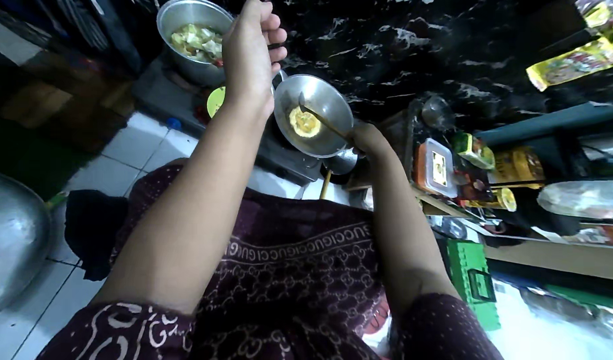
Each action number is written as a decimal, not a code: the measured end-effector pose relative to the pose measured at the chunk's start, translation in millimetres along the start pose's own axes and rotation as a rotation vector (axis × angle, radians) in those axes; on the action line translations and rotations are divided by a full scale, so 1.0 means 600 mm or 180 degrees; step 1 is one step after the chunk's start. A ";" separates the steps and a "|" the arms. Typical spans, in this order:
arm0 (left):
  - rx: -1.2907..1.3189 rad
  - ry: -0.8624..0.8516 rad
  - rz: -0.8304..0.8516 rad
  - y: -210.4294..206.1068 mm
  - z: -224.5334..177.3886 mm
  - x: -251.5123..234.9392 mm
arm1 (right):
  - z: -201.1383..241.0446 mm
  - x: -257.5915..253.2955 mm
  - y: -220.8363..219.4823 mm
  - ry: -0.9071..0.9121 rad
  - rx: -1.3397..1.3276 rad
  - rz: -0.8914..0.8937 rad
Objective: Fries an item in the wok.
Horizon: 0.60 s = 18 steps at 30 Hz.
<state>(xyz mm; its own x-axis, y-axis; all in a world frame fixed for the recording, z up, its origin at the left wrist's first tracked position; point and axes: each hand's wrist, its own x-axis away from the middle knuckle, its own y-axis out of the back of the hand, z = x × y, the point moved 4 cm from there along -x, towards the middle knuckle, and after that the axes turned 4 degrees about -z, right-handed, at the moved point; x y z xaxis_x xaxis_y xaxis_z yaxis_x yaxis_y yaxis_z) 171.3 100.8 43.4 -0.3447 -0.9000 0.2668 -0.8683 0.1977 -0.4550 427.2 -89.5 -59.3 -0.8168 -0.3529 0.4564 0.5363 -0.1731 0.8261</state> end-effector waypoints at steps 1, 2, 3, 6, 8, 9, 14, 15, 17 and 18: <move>-0.0016 -0.0002 0.0006 0.000 0.001 0.000 | -0.002 0.001 0.005 0.0085 0.0129 -0.0106; -0.0026 0.0001 0.0021 0.000 0.001 0.001 | -0.005 0.003 0.011 0.0189 0.0297 -0.0230; -0.0038 0.0005 0.0030 0.001 0.000 0.001 | -0.005 0.007 0.019 0.0231 0.0416 -0.0343; -0.0093 0.0005 0.0033 0.002 -0.001 0.001 | 0.002 0.038 0.040 0.0235 0.0971 -0.0604; -0.0099 0.0023 -0.0008 0.003 -0.002 -0.001 | 0.008 0.060 0.049 0.0208 0.1421 -0.0770; -0.0092 0.0027 -0.0031 0.002 -0.001 -0.002 | 0.012 0.070 0.051 0.0194 0.1568 -0.0805; -0.0058 0.0060 -0.0073 -0.002 0.004 -0.005 | 0.019 0.092 0.041 0.0160 0.1983 -0.0693; -0.0045 0.0082 -0.0078 -0.004 0.005 -0.005 | 0.018 0.093 0.040 0.0158 0.1983 -0.0702; -0.0025 0.0109 -0.0082 -0.006 0.008 -0.005 | 0.014 0.090 0.041 0.0125 0.1951 -0.0717; -0.0013 0.0119 -0.0082 -0.007 0.008 -0.005 | 0.009 0.088 0.042 0.0086 0.1941 -0.0713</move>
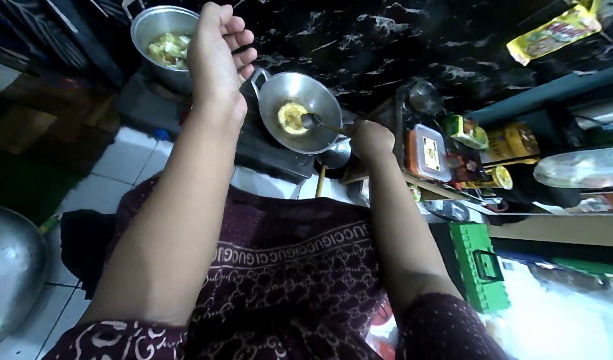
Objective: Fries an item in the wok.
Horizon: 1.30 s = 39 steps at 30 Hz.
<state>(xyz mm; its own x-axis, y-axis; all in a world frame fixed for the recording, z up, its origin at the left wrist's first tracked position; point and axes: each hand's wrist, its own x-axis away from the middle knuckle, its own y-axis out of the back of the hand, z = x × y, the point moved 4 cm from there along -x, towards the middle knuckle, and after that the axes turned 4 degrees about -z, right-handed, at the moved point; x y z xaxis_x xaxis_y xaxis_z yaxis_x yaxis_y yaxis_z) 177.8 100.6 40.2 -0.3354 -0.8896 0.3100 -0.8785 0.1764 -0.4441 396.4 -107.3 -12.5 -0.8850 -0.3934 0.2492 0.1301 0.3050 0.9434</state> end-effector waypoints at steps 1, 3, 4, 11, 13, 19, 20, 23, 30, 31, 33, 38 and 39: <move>0.0003 0.0007 -0.0019 -0.001 0.000 0.000 | -0.005 -0.002 -0.001 -0.0050 0.0005 0.0025; -0.0007 0.0014 -0.0019 -0.001 0.000 -0.001 | -0.019 -0.006 -0.002 -0.0174 0.0019 0.0033; -0.0020 0.0009 -0.0014 -0.001 0.000 -0.002 | -0.026 -0.007 -0.001 -0.0230 0.0004 0.0025; -0.0055 -0.0039 -0.0086 0.000 -0.006 -0.015 | -0.059 -0.015 -0.010 -0.0467 -0.0240 0.0005; -0.0009 -0.0071 -0.0101 -0.003 -0.009 -0.016 | -0.060 -0.015 -0.015 -0.0470 -0.0327 -0.0053; 0.0161 -0.0122 -0.0164 -0.001 -0.012 -0.015 | -0.047 -0.007 -0.030 -0.0304 -0.0527 -0.0269; 0.0170 -0.0130 -0.0170 0.000 -0.012 -0.015 | -0.045 -0.004 -0.029 -0.0277 -0.0511 -0.0268; 0.0160 -0.0144 -0.0161 0.003 -0.009 -0.013 | -0.043 -0.002 -0.028 -0.0255 -0.0481 -0.0268; 0.0062 -0.0133 -0.0262 0.013 -0.005 -0.005 | -0.045 -0.001 -0.028 -0.0139 -0.0447 -0.0315; 0.0048 -0.0134 -0.0279 0.014 -0.006 -0.004 | -0.045 -0.001 -0.028 -0.0126 -0.0447 -0.0327; 0.0041 -0.0133 -0.0297 0.016 -0.007 -0.003 | -0.044 -0.001 -0.029 -0.0105 -0.0457 -0.0343; 0.0098 -0.0169 -0.0320 0.021 -0.008 -0.004 | -0.044 -0.001 -0.029 -0.0056 -0.0560 -0.0374; 0.0101 -0.0174 -0.0336 0.022 -0.009 -0.003 | -0.044 -0.002 -0.029 -0.0052 -0.0560 -0.0368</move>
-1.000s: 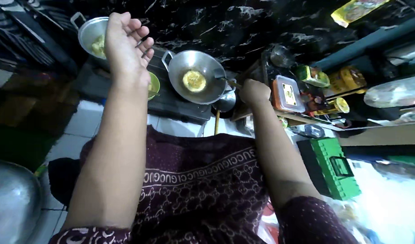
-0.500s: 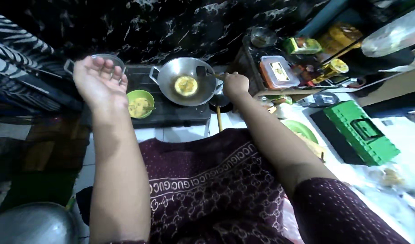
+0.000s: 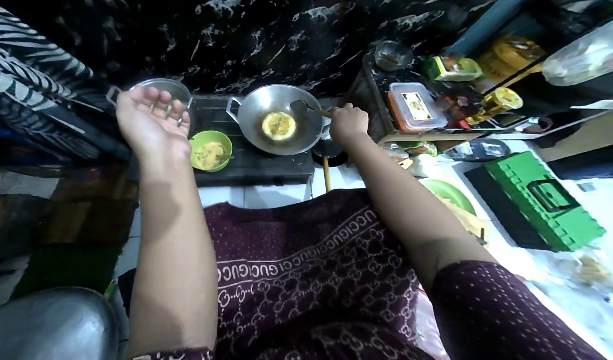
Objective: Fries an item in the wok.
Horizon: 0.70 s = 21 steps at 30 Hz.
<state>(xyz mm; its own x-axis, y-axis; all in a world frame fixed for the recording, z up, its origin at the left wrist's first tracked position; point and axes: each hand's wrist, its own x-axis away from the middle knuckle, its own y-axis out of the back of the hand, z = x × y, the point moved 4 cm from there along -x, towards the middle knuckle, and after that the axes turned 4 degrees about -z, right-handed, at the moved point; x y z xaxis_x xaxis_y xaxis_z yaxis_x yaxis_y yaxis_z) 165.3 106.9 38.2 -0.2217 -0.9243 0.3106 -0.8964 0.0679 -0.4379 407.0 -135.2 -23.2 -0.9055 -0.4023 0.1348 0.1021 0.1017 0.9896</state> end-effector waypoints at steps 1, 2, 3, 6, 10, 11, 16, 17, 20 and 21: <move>0.0009 0.0001 -0.0008 0.001 -0.001 0.000 | 0.001 -0.001 0.000 0.0004 -0.0002 0.0007; 0.0020 0.0008 -0.0022 0.002 -0.001 -0.002 | 0.001 -0.001 0.001 -0.0001 -0.0001 0.0017; 0.0022 0.0012 -0.0028 0.003 -0.001 -0.003 | 0.002 -0.002 0.001 -0.0009 0.0002 0.0031; 0.0034 0.0026 -0.0061 0.003 -0.002 -0.003 | 0.004 -0.004 0.000 -0.0016 0.0010 0.0037; 0.0059 0.0031 -0.0112 0.005 -0.003 -0.004 | 0.005 -0.008 -0.004 -0.0032 0.0057 0.0077; 0.0067 0.0033 -0.0116 0.005 -0.004 -0.004 | 0.006 -0.008 -0.005 -0.0048 0.0057 0.0111; 0.0092 0.0057 -0.0152 0.005 -0.004 -0.003 | 0.005 -0.012 -0.009 -0.0093 0.0080 0.0183; 0.0085 0.0058 -0.0149 0.005 -0.004 -0.003 | 0.006 -0.013 -0.010 -0.0090 0.0089 0.0189; 0.0076 0.0060 -0.0153 0.006 -0.005 -0.006 | 0.007 -0.014 -0.009 -0.0087 0.0105 0.0202; 0.0080 0.0062 -0.0159 0.007 -0.005 -0.007 | 0.008 -0.013 -0.009 -0.0078 0.0100 0.0197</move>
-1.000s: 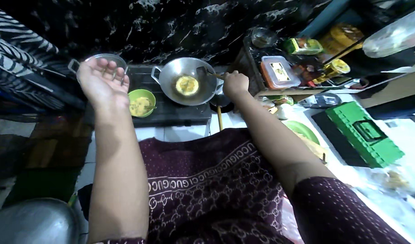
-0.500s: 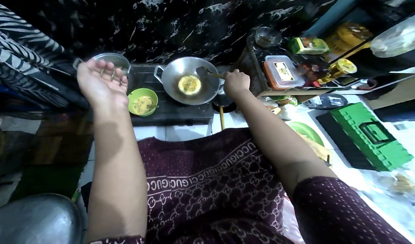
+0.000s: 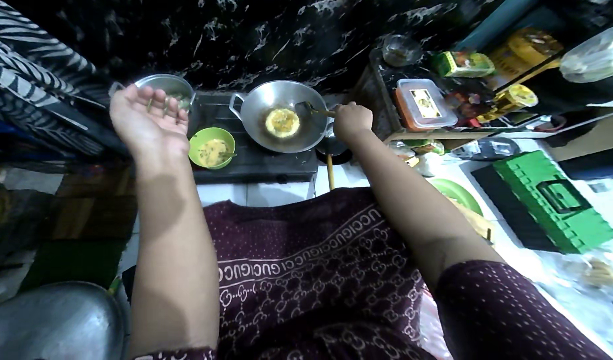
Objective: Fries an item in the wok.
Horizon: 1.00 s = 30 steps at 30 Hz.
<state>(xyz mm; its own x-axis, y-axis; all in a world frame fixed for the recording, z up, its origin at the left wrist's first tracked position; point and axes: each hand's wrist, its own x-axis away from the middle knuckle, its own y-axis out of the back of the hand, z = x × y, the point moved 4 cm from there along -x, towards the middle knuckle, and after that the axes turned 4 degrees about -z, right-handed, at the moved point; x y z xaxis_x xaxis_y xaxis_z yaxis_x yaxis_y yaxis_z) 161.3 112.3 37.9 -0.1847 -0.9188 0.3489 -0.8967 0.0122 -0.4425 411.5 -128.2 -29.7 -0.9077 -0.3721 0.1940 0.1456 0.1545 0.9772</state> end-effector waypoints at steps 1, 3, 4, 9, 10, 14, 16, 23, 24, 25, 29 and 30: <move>0.0002 -0.0003 -0.0012 0.000 0.000 0.000 | 0.001 0.001 0.001 0.0013 0.0002 -0.0002; -0.0002 -0.0006 -0.0019 0.001 -0.001 0.002 | 0.001 0.002 0.002 0.0016 -0.0017 -0.0009; -0.0002 -0.0003 -0.0016 0.001 -0.001 0.002 | 0.001 0.004 0.002 0.0015 -0.0048 -0.0009; -0.0011 0.0002 -0.0031 0.003 -0.002 0.002 | 0.002 0.004 0.002 0.0003 -0.0090 0.0013; -0.0009 0.0004 -0.0033 0.003 -0.002 0.001 | 0.001 0.003 0.002 -0.0003 -0.0082 0.0009; 0.0010 -0.0002 -0.0035 0.004 -0.003 -0.001 | -0.001 0.001 0.001 -0.0006 -0.0098 0.0013; 0.0013 0.0007 -0.0039 0.004 -0.003 0.000 | -0.001 0.001 0.001 0.0001 -0.0081 0.0011; 0.0035 0.0005 -0.0073 0.004 -0.002 0.003 | 0.000 0.003 0.002 -0.0049 -0.0066 0.0030; 0.0039 0.0010 -0.0080 0.004 -0.002 0.003 | 0.000 0.002 0.002 -0.0054 -0.0055 0.0038; 0.0040 0.0015 -0.0081 0.004 -0.002 0.003 | 0.000 0.002 0.002 -0.0056 -0.0054 0.0039; 0.0020 0.0011 -0.0077 0.004 -0.001 0.003 | -0.002 0.002 0.001 -0.0035 -0.0066 0.0018; 0.0023 0.0013 -0.0077 0.004 -0.001 0.002 | -0.001 0.002 0.000 -0.0030 -0.0069 0.0017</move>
<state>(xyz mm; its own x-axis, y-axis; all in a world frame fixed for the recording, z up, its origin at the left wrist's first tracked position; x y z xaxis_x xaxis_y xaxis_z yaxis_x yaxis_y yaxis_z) 158.8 111.3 38.0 -0.1648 -0.9171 0.3630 -0.8980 -0.0127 -0.4398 411.0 -129.4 -29.6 -0.9105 -0.3626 0.1986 0.1589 0.1366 0.9778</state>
